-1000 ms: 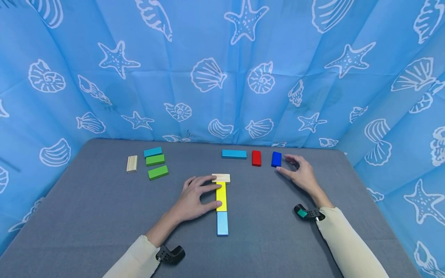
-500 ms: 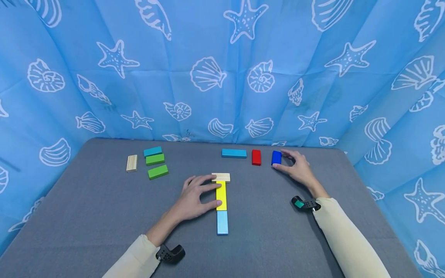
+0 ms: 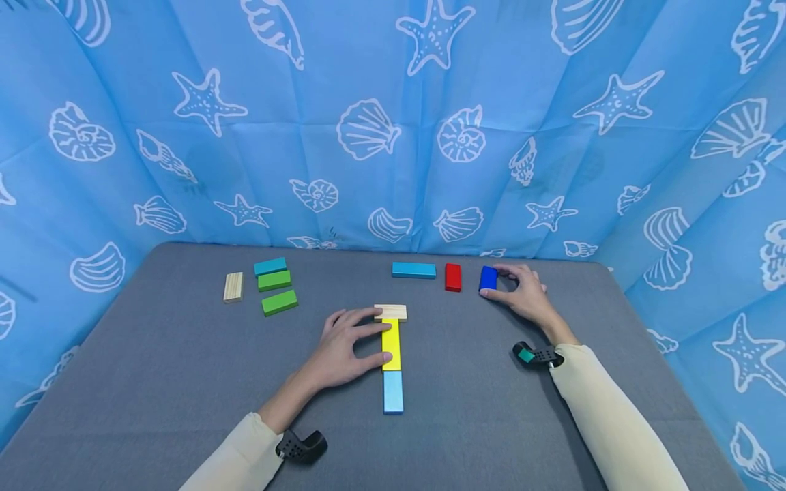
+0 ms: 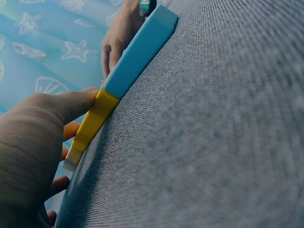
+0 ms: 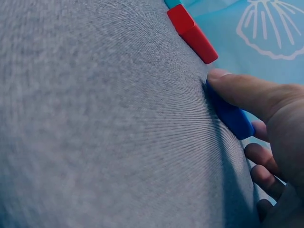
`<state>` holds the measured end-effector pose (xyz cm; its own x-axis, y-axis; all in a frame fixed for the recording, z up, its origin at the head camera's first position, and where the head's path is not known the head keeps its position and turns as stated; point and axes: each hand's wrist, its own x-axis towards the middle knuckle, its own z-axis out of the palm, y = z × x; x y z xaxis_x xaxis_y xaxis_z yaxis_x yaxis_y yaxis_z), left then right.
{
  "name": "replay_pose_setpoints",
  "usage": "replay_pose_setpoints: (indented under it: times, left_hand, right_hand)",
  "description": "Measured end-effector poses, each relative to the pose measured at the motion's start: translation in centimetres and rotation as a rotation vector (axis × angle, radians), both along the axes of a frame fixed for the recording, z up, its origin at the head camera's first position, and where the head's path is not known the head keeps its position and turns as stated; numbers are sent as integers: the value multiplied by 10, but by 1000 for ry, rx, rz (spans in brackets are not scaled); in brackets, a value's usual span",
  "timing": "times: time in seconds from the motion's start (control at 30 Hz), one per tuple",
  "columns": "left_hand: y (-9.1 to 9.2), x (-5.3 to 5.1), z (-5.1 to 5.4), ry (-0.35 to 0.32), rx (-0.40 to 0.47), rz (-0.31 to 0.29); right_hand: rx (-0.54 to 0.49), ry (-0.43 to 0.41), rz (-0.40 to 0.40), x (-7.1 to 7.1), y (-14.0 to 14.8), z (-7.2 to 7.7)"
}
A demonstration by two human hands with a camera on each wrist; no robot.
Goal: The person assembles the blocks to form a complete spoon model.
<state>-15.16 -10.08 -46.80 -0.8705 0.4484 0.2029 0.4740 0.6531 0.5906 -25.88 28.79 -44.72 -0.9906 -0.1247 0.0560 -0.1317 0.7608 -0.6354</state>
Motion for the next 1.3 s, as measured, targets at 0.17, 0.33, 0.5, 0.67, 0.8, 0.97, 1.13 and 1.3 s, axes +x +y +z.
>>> replay_pose_setpoints:
  times: [0.17,0.33,0.5,0.67,0.8,0.97,1.13,1.3]
  left_hand:
    - [0,-1,0,0,-7,-3]
    - [0,-2,0,-1,-11,-6]
    - [0,-2,0,-4,-11,-1]
    - [1,-1,0,-3,-13,5]
    - [1,-1,0,-5,-11,5]
    - [1,-1,0,-4,-17,6]
    - [0,-1,0,-2,-12,3]
    - [0,-1,-1,0,-10,2]
  right_hand:
    - [-31,2,-11,0,2,1]
    - [-71,-3,-30,4,1,5]
    - [-101,9,-25,11,-1,11]
    - [-129,44,29,20,-4,17]
    - [-148,45,63,28,-7,22]
    - [-162,28,92,38,-12,28]
    - [-146,50,132,46,-18,30]
    - [-150,71,175,54,-25,33]
